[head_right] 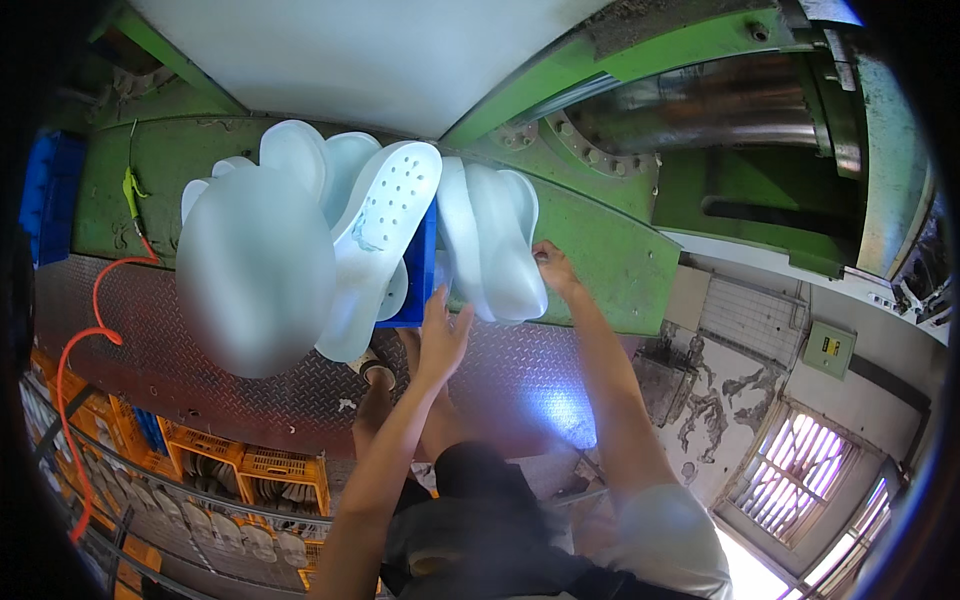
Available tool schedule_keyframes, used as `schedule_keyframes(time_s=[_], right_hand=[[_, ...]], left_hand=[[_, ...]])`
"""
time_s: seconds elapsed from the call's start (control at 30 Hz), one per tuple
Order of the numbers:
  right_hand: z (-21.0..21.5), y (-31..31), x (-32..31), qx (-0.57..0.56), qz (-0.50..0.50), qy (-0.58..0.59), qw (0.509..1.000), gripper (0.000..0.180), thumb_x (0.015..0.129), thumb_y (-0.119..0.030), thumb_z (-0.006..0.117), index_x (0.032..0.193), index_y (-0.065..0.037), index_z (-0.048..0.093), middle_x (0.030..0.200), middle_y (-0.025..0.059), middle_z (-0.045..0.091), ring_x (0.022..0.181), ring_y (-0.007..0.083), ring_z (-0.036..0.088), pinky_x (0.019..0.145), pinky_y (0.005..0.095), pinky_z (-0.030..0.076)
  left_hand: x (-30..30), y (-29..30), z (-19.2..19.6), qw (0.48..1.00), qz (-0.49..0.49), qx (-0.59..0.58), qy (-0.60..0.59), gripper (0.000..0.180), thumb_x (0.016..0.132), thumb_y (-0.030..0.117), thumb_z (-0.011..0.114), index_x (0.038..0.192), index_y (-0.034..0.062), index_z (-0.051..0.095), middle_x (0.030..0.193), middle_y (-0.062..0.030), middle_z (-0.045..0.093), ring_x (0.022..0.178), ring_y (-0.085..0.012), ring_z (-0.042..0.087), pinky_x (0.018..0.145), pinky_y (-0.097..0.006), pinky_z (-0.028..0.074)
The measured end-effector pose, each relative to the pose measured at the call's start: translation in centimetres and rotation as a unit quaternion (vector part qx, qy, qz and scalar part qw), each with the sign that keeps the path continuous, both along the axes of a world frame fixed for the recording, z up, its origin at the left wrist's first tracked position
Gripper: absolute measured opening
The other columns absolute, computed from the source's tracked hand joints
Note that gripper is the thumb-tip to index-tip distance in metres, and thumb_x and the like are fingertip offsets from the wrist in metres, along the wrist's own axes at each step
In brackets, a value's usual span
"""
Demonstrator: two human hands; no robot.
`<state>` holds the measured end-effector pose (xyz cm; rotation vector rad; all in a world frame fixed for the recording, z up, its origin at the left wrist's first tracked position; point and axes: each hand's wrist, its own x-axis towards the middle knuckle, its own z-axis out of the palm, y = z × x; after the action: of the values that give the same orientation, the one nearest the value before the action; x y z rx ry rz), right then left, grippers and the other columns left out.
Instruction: The person places small cylindrical inserts into the slots of a green machine, then uses a green air gun to blow into the machine. They remove light-blue slipper soles from the machine and stack them on a blue tray.
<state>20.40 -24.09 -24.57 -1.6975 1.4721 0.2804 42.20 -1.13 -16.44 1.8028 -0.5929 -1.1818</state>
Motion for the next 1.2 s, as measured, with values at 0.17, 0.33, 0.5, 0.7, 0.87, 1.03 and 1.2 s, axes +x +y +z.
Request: schedule_keyframes(time_s=[0.17,0.33,0.5,0.7,0.87,1.03,1.2], right_hand=[[0.9,2.7,0.0,0.045,-0.102,-0.084,0.99,0.038,0.088,-0.022,0.072,0.117,-0.003,0.058,0.115,0.0172,0.067,0.113,0.0247,0.062,0.098,0.0359,0.049],[14.8,7.8,1.2,-0.069,-0.144,-0.197,0.967,0.031,0.088,-0.005,0.072,0.112,-0.004,0.053,0.109,0.0053,0.061,0.106,0.0167,0.06,0.093,0.0311,0.05],[27.6,12.1,6.4,-0.093,-0.16,-0.261,0.947,0.031,0.087,-0.001,0.071,0.112,-0.003,0.052,0.105,0.0068,0.065,0.101,0.0157,0.062,0.092,0.031,0.049],[26.7,16.8,20.4,0.056,-0.096,-0.406,0.907,0.035,0.091,-0.003,0.064,0.124,-0.004,0.051,0.114,0.0071,0.061,0.11,0.0164,0.058,0.096,0.0326,0.046],[20.5,19.4,30.5,0.147,0.007,-0.341,0.928,0.037,0.099,-0.021,0.064,0.129,-0.001,0.057,0.123,0.0133,0.064,0.114,0.0207,0.059,0.095,0.0334,0.048],[15.3,16.8,27.2,0.027,-0.06,-0.309,0.949,0.033,0.1,-0.025,0.06,0.123,-0.001,0.064,0.116,0.0062,0.066,0.102,0.0143,0.06,0.086,0.0299,0.05],[7.4,11.0,22.6,-0.072,-0.173,-0.052,0.981,0.055,0.1,-0.045,0.056,0.135,-0.003,0.056,0.124,0.0096,0.063,0.104,0.0191,0.06,0.085,0.0358,0.051]], left_hand=[[-1.6,-4.3,-6.8,0.985,0.072,0.09,0.13,0.065,0.099,0.04,0.057,0.143,-0.0067,0.042,0.14,-0.0262,0.05,0.131,-0.038,0.049,0.108,-0.039,0.039],[-2.0,-2.8,1.5,0.975,0.1,0.01,0.2,0.053,0.1,0.034,0.055,0.139,-0.0016,0.05,0.14,-0.0212,0.05,0.132,-0.0343,0.046,0.111,-0.043,0.035],[4.4,1.4,14.3,0.986,0.047,-0.15,0.06,0.042,0.101,0.028,0.051,0.131,-0.0011,0.054,0.132,-0.0171,0.053,0.124,-0.0312,0.049,0.108,-0.042,0.037],[17.9,8.8,18.4,0.953,0.156,-0.16,-0.206,0.038,0.104,0.03,0.049,0.124,0.0005,0.06,0.123,-0.0153,0.056,0.116,-0.0293,0.052,0.101,-0.04,0.04],[28.2,11.8,12.8,0.953,0.204,-0.029,-0.221,0.032,0.103,0.027,0.051,0.12,0.0018,0.064,0.121,-0.0134,0.058,0.111,-0.026,0.054,0.096,-0.037,0.042],[31.8,13.6,8.0,0.972,0.232,0.0,-0.026,0.038,0.101,0.026,0.057,0.127,-0.0006,0.06,0.129,-0.0135,0.057,0.115,-0.022,0.055,0.094,-0.036,0.047],[35.2,14.0,4.2,0.943,0.332,-0.001,-0.027,0.067,0.096,0.035,0.065,0.146,-0.0031,0.041,0.143,-0.0244,0.047,0.127,-0.0297,0.051,0.105,-0.037,0.043]])
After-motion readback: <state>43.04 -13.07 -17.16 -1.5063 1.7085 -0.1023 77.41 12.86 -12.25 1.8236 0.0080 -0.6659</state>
